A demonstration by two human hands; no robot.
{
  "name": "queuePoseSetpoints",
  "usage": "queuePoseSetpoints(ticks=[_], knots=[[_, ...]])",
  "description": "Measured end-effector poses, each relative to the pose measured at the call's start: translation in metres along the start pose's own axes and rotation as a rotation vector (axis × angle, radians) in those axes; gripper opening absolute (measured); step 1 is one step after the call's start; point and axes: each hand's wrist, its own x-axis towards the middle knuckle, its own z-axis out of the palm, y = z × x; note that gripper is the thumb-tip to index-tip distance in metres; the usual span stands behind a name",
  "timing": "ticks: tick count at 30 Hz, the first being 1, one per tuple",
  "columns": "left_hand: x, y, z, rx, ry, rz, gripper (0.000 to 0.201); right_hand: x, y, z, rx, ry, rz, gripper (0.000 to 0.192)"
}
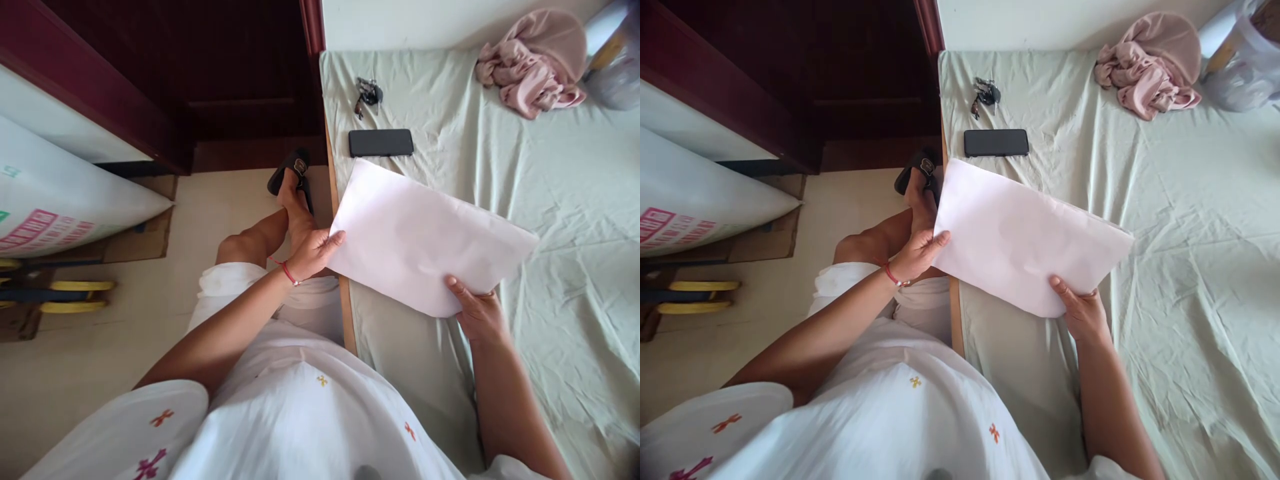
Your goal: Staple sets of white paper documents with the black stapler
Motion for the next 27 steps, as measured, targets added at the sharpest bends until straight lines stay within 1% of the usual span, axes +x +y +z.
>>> queuePoseSetpoints(ticks=[2, 4, 6, 11, 13, 16, 17, 18, 19, 20, 21, 24, 25, 27], knots=[[-0.001, 0.004, 0.003, 0.042, 0.026, 0.02, 0.064, -0.002, 0.002, -0.004, 0.005, 0.006, 0.076, 0.048], [-0.002, 0.007, 0.006, 0.063, 0.006, 0.044, 0.067, -0.003, 0.0, -0.008, -0.005, 0.002, 0.118, 0.042], [-0.006, 0.008, 0.009, 0.058, -0.027, 0.029, 0.068, -0.003, -0.004, -0.013, -0.007, 0.001, 0.116, 0.038], [-0.019, 0.009, 0.012, 0.036, -0.092, -0.058, 0.069, 0.002, -0.01, -0.024, -0.032, -0.011, 0.053, 0.037], [-0.023, 0.01, 0.011, 0.03, -0.109, -0.085, 0.069, 0.008, -0.01, -0.028, -0.123, 0.024, -0.015, 0.046], [-0.024, 0.013, 0.007, 0.05, -0.157, -0.108, 0.07, 0.017, -0.016, -0.036, -0.35, 0.175, -0.243, 0.074], [-0.023, 0.015, 0.005, 0.061, -0.186, -0.107, 0.07, 0.018, -0.021, -0.037, -0.433, 0.206, -0.321, 0.076], [-0.021, 0.017, 0.004, 0.073, -0.221, -0.106, 0.071, 0.018, -0.028, -0.038, -0.511, 0.197, -0.379, 0.072], [-0.019, 0.02, 0.003, 0.086, -0.26, -0.102, 0.071, 0.017, -0.035, -0.039, -0.581, 0.156, -0.414, 0.062], [-0.016, 0.024, 0.002, 0.098, -0.298, -0.097, 0.071, 0.015, -0.043, -0.038, -0.649, 0.067, -0.405, 0.051], [-0.013, 0.027, 0.003, 0.107, -0.335, -0.091, 0.07, 0.013, -0.051, -0.036, -0.696, -0.019, -0.401, 0.047], [-0.004, 0.038, 0.006, 0.092, -0.435, -0.055, 0.07, 0.007, -0.07, -0.028, -0.741, -0.267, -0.421, 0.053], [0.0, 0.041, 0.008, 0.076, -0.475, -0.046, 0.069, 0.005, -0.074, -0.025, -0.755, -0.328, -0.425, 0.056], [0.006, 0.045, 0.011, 0.047, -0.555, -0.043, 0.068, 0.003, -0.079, -0.02, -0.781, -0.403, -0.413, 0.056]])
